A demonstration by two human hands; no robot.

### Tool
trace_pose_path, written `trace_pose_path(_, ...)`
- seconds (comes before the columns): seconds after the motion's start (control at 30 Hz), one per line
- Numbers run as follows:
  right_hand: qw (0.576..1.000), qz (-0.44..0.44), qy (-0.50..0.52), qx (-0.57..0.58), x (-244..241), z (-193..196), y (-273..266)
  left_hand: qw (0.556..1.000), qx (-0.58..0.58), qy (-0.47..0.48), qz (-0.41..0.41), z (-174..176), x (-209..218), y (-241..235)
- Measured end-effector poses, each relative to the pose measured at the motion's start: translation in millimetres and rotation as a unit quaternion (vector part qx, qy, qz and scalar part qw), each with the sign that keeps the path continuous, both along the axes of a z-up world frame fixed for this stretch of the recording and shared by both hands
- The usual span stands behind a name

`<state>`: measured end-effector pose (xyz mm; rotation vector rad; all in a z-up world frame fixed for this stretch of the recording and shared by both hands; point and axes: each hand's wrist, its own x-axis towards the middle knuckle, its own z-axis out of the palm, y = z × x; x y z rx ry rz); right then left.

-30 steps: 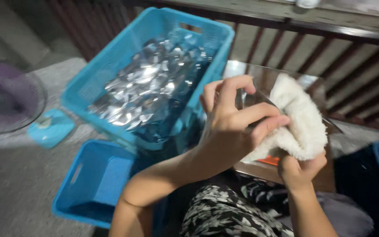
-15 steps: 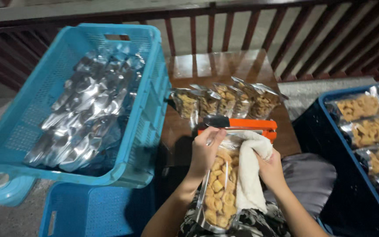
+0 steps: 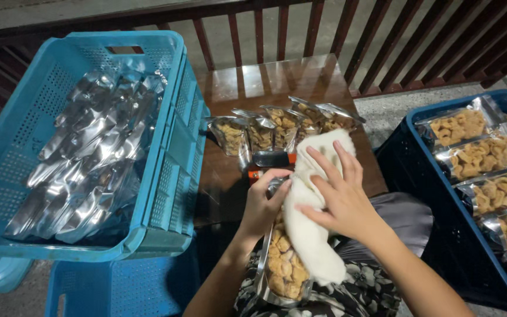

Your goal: The person packs snacks into foil bags, wipes the bags with a cloth, and staples them shut using a stapler. The sealed bags are then placed into a blue crate.

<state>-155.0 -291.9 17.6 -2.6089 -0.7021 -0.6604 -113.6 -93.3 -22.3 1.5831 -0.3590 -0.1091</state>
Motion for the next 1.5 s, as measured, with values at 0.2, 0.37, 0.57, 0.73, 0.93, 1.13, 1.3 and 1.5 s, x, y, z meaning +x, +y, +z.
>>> trace_pose_path(0.2,0.999,0.025,0.046,0.011,19,30,14,0.989,-0.093,0.110,-0.021,7,-8,-4)
trace_pose_path(0.37,0.954,0.183,0.162,0.176,29,38,5,1.000,-0.005,-0.026,-0.002,32,-15,1)
trace_pose_path(0.57,0.983,0.118,0.137,0.041,25,33,2,0.995,0.047,-0.078,0.050,35,-15,-5)
trace_pose_path(0.73,0.994,0.078,0.044,-0.069,23,32,-11,0.992,0.060,-0.069,0.087,31,-14,-6)
trace_pose_path(0.93,0.967,0.176,0.157,0.096,26,30,-13,0.992,0.039,-0.095,0.074,32,-16,-12)
trace_pose_path(1.13,0.984,0.151,0.089,0.010,33,27,-2,0.995,0.010,-0.052,0.083,17,-9,-5)
trace_pose_path(1.3,0.991,0.102,0.019,-0.085,31,14,-8,0.991,0.047,-0.019,0.127,11,-3,10)
trace_pose_path(1.5,0.987,0.117,0.011,-0.111,33,-7,-23,0.968,0.188,-0.142,0.090,18,-1,20)
